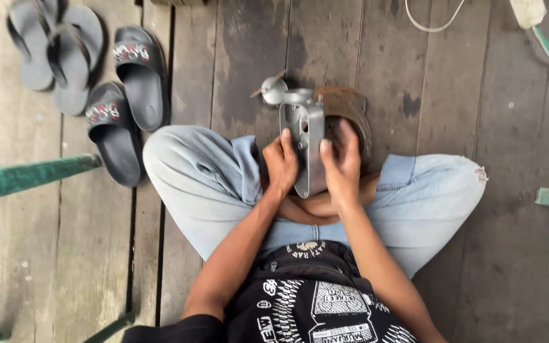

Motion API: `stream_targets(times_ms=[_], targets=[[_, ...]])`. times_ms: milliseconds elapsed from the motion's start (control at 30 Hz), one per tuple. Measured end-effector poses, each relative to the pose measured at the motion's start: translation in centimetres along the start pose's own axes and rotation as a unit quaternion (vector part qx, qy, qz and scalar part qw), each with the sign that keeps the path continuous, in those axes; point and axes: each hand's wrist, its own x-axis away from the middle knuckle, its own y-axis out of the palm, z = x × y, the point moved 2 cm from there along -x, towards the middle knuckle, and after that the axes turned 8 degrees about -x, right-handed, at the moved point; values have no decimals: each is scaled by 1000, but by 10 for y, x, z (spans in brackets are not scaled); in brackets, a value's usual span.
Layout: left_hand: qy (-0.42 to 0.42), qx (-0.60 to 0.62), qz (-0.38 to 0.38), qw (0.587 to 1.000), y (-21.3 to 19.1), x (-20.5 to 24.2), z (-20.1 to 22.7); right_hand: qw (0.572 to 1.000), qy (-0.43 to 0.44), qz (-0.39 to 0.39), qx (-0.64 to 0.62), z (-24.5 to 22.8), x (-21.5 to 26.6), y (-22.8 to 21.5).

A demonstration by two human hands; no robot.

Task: The person sits cross-legged on a wooden floor and smooths the surface of a metal part using a sanding block. They hold the metal part in their left hand and rub the sanding block against it with their right hand, rotating the part to work on different sides.

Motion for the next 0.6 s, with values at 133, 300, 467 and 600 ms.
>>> stream_targets(times_ms=[133,300,467,600], targets=[[-26,15,27,999,-8,-4,4,996,73,-20,41,1,34,-6],[-4,1,25,1000,-8,-2,10,999,17,23,32,-6,-7,0],[-22,23,33,999,-9,-8,-1,998,64,-10,8,-4,34,-1],[-18,25,35,999,-7,-7,6,996,92,1,-12,-3,42,-12]])
